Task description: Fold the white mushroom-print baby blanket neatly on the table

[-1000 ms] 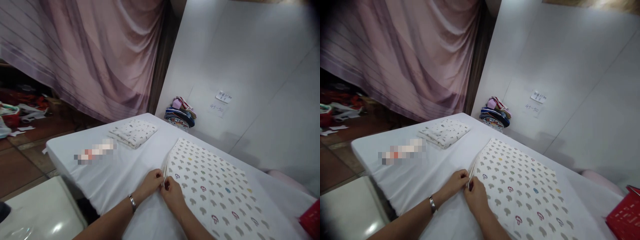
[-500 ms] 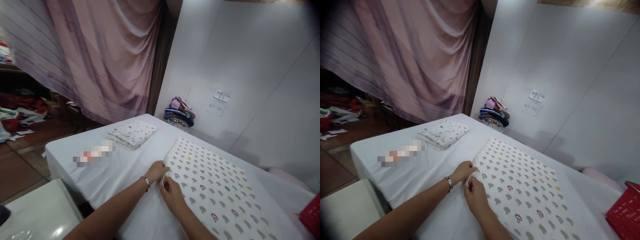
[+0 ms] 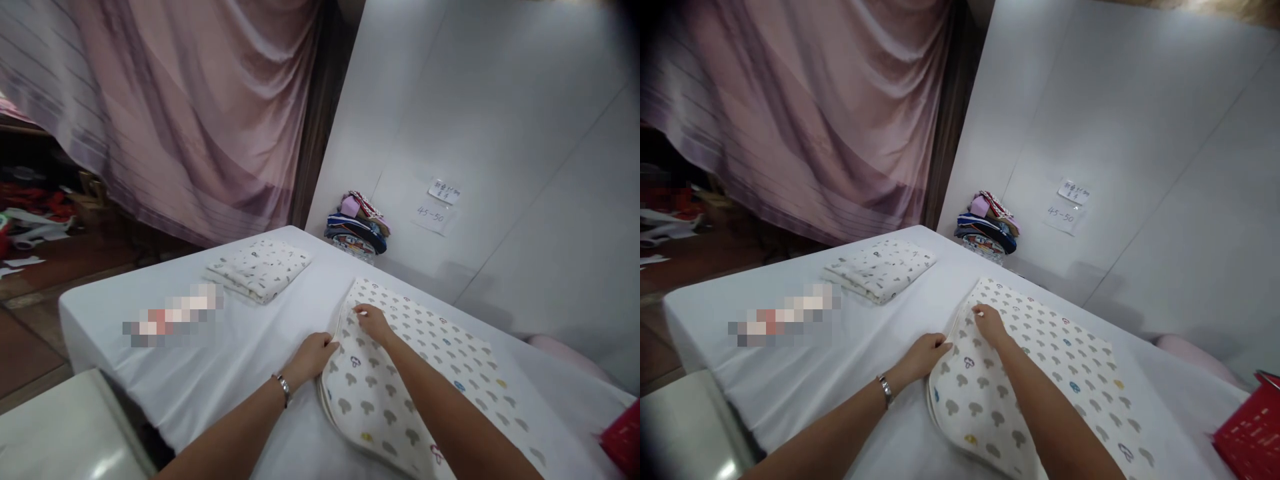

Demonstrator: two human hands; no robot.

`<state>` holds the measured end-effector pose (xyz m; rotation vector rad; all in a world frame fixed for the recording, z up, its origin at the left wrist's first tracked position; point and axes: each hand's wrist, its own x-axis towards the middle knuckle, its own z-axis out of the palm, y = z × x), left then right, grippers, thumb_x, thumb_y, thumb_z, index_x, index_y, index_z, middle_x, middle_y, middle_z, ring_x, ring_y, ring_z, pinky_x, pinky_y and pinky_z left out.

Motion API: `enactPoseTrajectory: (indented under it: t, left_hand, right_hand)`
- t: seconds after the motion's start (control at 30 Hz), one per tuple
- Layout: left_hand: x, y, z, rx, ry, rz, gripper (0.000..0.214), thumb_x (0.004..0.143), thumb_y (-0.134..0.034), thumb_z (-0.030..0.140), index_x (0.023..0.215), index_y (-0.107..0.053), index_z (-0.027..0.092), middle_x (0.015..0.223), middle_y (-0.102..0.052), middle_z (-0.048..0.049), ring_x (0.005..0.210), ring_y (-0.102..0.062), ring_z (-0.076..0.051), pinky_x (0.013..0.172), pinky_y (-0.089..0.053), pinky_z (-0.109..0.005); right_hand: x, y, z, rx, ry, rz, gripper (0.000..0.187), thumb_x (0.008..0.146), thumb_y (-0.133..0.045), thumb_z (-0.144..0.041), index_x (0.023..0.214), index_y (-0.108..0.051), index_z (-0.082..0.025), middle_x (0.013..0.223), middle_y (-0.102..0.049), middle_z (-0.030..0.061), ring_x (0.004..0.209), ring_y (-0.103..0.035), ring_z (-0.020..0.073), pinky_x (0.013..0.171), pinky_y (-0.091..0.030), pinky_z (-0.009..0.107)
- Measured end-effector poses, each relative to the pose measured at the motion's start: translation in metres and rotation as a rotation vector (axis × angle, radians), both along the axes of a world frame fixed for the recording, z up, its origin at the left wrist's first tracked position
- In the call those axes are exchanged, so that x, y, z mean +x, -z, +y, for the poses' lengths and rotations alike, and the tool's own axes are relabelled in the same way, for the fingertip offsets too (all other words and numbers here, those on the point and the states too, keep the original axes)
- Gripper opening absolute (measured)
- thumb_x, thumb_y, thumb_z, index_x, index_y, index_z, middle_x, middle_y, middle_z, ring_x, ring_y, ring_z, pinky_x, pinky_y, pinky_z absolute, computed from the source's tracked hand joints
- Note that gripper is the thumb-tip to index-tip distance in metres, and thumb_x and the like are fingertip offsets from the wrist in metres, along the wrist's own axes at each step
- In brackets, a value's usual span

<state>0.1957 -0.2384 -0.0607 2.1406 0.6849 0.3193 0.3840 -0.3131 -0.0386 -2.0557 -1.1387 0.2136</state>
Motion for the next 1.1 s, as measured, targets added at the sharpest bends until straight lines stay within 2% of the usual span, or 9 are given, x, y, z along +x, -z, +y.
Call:
enactPoseTrajectory:
  t: [0.07,0.13,0.23,0.4,0.53,0.73,0.87,1.0,1.1]
  left_hand:
    - [-0.002,0.001,0.0,-0.028,0.009,-0.013,0.032,0.078,-0.042,0.04,0.055,-0.044,0.018,0.058,-0.05,0.0018,0.059,-0.043,-0.012,0.054,-0.027,-0.023]
    - [-0.003,0.002,0.001,-0.069,0.019,-0.03,0.033,0.078,-0.042,0.041,0.055,-0.043,0.018,0.058,-0.049,0.0018,0.059,-0.042,-0.012,0.054,-0.027,-0.023]
    - [-0.003,0.006,0.002,-0.127,0.04,-0.059,0.034,0.078,-0.041,0.044,0.056,-0.044,0.018,0.059,-0.049,0.0019,0.059,-0.041,-0.012,0.054,-0.027,-0.023]
    - [-0.001,0.013,0.001,-0.209,0.04,-0.078,0.036,0.079,-0.04,0.046,0.059,-0.046,0.018,0.058,-0.046,0.0029,0.057,-0.038,-0.012,0.052,-0.026,-0.022]
    - [-0.001,0.012,-0.001,-0.252,0.026,-0.079,0.035,0.079,-0.04,0.046,0.059,-0.046,0.017,0.058,-0.045,0.0033,0.057,-0.037,-0.011,0.052,-0.025,-0.023]
    - [-0.005,0.004,-0.001,-0.263,-0.001,-0.042,0.034,0.08,-0.04,0.044,0.067,-0.056,0.017,0.066,-0.056,-0.0001,0.062,-0.047,-0.014,0.055,-0.031,-0.024]
    - [-0.007,0.002,0.0,-0.257,0.015,-0.105,0.028,0.081,-0.04,0.037,0.08,-0.062,0.019,0.079,-0.064,-0.0022,0.072,-0.054,-0.017,0.065,-0.037,-0.025]
    - [-0.008,-0.002,0.0,-0.25,0.027,-0.093,0.031,0.082,-0.038,0.035,0.091,-0.063,0.02,0.086,-0.067,-0.0034,0.079,-0.056,-0.019,0.071,-0.039,-0.025]
    - [-0.01,-0.009,0.0,-0.228,0.057,-0.053,0.035,0.084,-0.034,0.035,0.096,-0.063,0.02,0.092,-0.068,-0.0034,0.084,-0.058,-0.019,0.073,-0.04,-0.025]
  right_hand:
    - [0.011,0.001,0.015,-0.038,-0.058,-0.076,0.032,0.068,-0.047,-0.009,0.092,-0.066,-0.02,0.101,-0.064,0.0054,0.084,-0.061,0.0177,0.077,-0.048,0.033]
    - [0.018,0.005,0.028,-0.086,-0.132,-0.147,0.041,0.066,-0.047,-0.004,0.097,-0.066,-0.021,0.113,-0.061,0.0043,0.101,-0.056,0.019,0.091,-0.042,0.034]
    - [0.027,0.01,0.041,-0.16,-0.223,-0.227,0.046,0.064,-0.047,0.0,0.1,-0.066,-0.021,0.12,-0.058,0.0039,0.112,-0.05,0.0193,0.099,-0.035,0.033]
    - [0.04,0.012,0.053,-0.273,-0.334,-0.305,0.037,0.068,-0.052,-0.004,0.097,-0.068,-0.021,0.122,-0.057,0.0053,0.111,-0.052,0.0205,0.098,-0.036,0.034]
    - [0.048,0.011,0.057,-0.313,-0.392,-0.344,0.034,0.072,-0.052,-0.006,0.098,-0.067,-0.023,0.122,-0.057,0.004,0.111,-0.052,0.0201,0.097,-0.036,0.034]
    - [0.052,0.009,0.058,-0.316,-0.45,-0.383,0.025,0.077,-0.048,-0.01,0.093,-0.064,-0.021,0.113,-0.061,0.0046,0.103,-0.055,0.0188,0.089,-0.04,0.031]
    - [0.054,0.006,0.058,-0.33,-0.474,-0.399,0.025,0.077,-0.046,-0.011,0.092,-0.063,-0.021,0.102,-0.064,0.0038,0.091,-0.057,0.0184,0.083,-0.041,0.03]
    - [0.058,0.005,0.059,-0.358,-0.508,-0.409,0.027,0.079,-0.044,-0.012,0.094,-0.064,-0.022,0.094,-0.066,0.0031,0.085,-0.058,0.0187,0.079,-0.042,0.03]
    - [0.061,0.002,0.059,-0.373,-0.557,-0.414,0.029,0.079,-0.045,-0.012,0.099,-0.063,-0.022,0.102,-0.064,0.0044,0.091,-0.057,0.0195,0.084,-0.041,0.031]
